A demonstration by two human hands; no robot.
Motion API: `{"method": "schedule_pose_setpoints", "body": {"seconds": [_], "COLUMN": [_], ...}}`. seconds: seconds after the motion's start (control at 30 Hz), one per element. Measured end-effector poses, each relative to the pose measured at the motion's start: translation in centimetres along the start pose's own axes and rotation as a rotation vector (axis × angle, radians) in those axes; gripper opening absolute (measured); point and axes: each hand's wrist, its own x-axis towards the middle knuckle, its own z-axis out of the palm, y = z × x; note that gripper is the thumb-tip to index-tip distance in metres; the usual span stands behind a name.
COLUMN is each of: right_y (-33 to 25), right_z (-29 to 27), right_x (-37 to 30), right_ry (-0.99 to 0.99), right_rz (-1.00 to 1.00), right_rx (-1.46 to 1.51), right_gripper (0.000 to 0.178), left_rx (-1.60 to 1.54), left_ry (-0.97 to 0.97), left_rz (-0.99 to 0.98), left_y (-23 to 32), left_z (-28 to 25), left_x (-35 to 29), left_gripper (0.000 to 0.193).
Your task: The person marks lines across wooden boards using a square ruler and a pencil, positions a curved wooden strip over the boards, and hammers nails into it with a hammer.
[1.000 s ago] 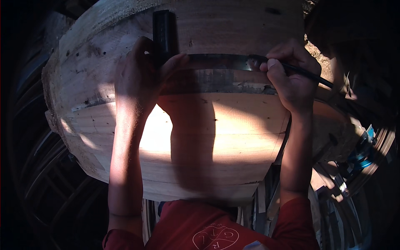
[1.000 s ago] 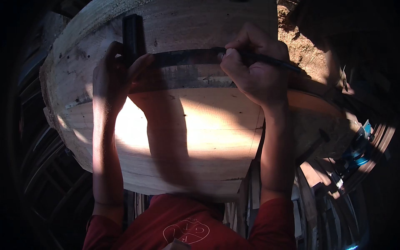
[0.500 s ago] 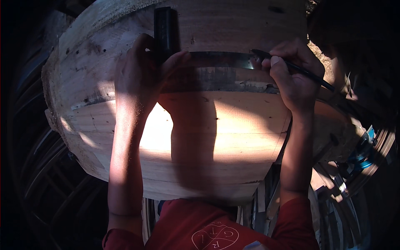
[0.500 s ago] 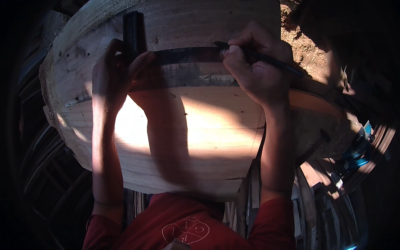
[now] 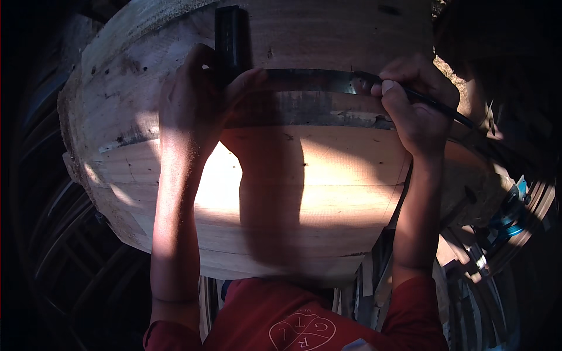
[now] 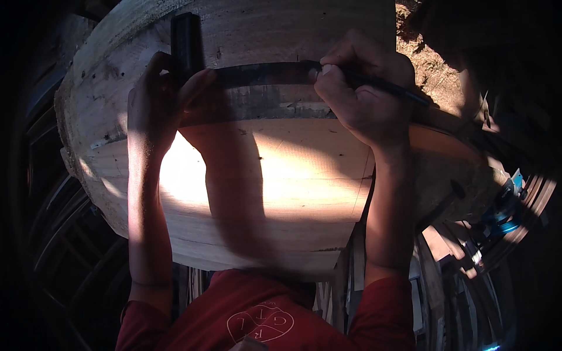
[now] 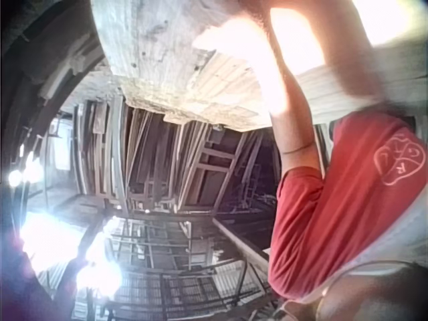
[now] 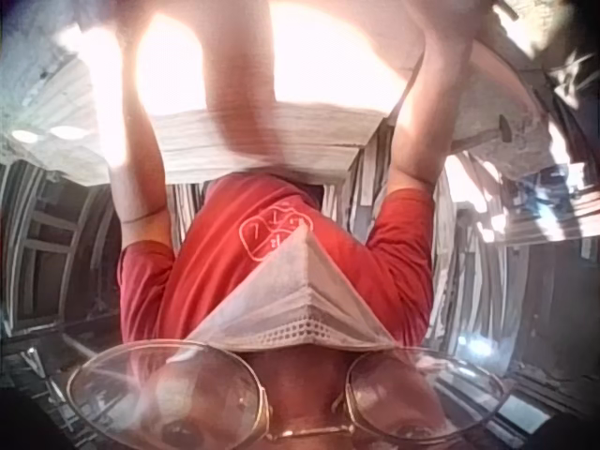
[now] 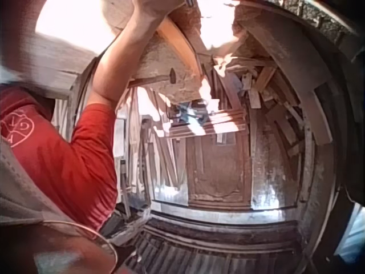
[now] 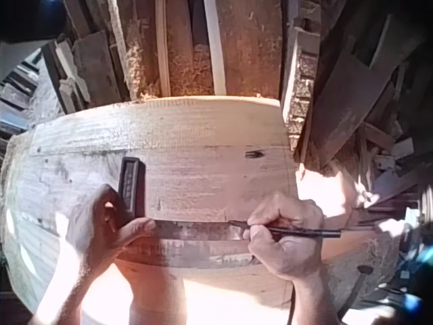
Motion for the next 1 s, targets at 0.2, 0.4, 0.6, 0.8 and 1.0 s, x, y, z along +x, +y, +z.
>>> {"method": "schedule_pose_setpoints", "body": {"seconds": [0.2,0.4,0.6,0.8,1.0], "right_y": [-0.1,0.0,-0.5,1.3,-0.2], "right_z": [-0.2,-0.6,-0.2,0.4,-0.9], "right_x": [0.0,-0.4,-0.3,0.2,0.3], "right_ry": [0.005,-0.070,-0.054,0.046,0.166], "right_rz": [-0.012,0.010,0.062,0.057,0.060], "right_rx": [-0.053,-0.047,-0.075,0.012,0.158], "right_gripper": [0.004,0.007,0.006,0.007,0.004], "left_rx": [0.017,-0.023,0.022,-0.003,-0.015], "left_ry": [0.003,0.004,0.029,0.010,0.024], "left_rz": [0.008,0.005,0.045,0.013,0.099], "left_y": [0.2,-0.2,-0.6,-0.3,-1.1], "left_z": [0.1,0.3,-0.1,0.4,1.9], "left_x": [0.1,-0.1,0.0,0.4,1.5], "left_gripper": [0.060,0.060,0.063,0.065,0.068]}}
